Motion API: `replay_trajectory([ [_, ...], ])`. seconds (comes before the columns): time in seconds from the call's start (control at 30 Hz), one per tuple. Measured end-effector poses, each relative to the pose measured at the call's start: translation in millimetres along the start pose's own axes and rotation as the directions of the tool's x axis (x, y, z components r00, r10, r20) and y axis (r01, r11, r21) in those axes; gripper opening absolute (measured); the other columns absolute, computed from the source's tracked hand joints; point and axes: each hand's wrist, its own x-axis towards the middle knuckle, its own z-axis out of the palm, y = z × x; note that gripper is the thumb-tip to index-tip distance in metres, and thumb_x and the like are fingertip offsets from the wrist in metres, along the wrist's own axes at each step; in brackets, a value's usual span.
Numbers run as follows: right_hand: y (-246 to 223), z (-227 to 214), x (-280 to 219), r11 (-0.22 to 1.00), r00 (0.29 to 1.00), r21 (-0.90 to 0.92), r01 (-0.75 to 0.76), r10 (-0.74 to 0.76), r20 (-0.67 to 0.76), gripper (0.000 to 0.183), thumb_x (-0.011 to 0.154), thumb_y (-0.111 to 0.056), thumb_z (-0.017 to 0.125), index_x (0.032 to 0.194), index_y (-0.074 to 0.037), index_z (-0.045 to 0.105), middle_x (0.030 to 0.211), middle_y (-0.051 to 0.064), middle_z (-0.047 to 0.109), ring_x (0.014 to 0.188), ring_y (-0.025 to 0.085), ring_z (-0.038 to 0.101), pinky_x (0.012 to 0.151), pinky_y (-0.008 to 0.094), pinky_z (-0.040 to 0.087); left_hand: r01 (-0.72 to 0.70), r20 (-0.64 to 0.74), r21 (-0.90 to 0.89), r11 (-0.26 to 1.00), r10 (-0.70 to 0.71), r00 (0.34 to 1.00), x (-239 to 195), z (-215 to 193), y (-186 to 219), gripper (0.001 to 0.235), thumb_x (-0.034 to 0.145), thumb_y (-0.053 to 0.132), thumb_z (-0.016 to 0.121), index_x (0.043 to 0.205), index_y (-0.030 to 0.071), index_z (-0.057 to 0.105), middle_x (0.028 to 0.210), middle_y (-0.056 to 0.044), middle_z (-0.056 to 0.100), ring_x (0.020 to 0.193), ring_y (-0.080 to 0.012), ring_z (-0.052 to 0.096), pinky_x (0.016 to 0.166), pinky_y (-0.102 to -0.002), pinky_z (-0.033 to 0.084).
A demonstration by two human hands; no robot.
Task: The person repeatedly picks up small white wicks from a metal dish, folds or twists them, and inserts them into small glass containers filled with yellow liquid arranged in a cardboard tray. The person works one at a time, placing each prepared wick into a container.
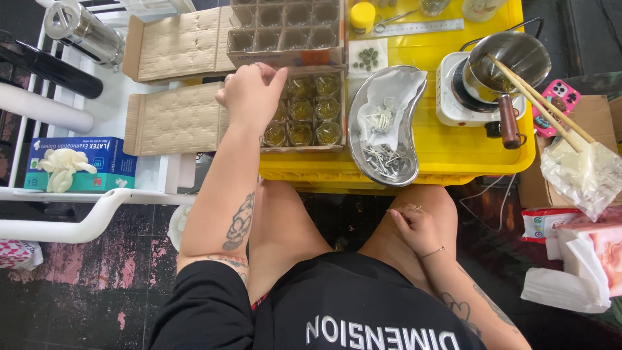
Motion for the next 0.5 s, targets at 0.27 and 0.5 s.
replay_trajectory([
  [0.27, -34.4, -15.3, -11.1, 0.982, 0.981, -0.052, 0.183, -0.179, 0.078, 0.015, 0.091, -0.018, 0.072, 0.093, -0.005, 0.079, 0.077, 0.007, 0.070, 0.070, 0.022, 0.067, 0.065, 0.033, 0.054, -0.004, 0.039, -0.142, 0.990, 0.010, 0.999, -46.1, -9.5, -10.6, 0.026, 0.092, 0.043, 0.068, 0.100, 0.022, 0.080, 0.089, 0.001, 0.075, 0.092, -0.0221, 0.067, 0.089, -0.049, 0.038],
  [0.5, -146.6, -88.4, 18.5, 0.801, 0.811, -0.130, 0.584, -0.584, 0.046, 0.017, 0.083, -0.019, 0.077, 0.099, -0.013, 0.076, 0.088, 0.008, 0.071, 0.079, 0.025, 0.069, 0.069, 0.035, 0.054, -0.013, 0.086, -0.537, 0.843, 0.071, 0.994, -107.5, -13.3, -3.3, 0.024, 0.097, 0.031, 0.068, 0.112, 0.016, 0.078, 0.089, -0.003, 0.067, 0.080, -0.0124, 0.063, 0.073, -0.029, 0.052],
])
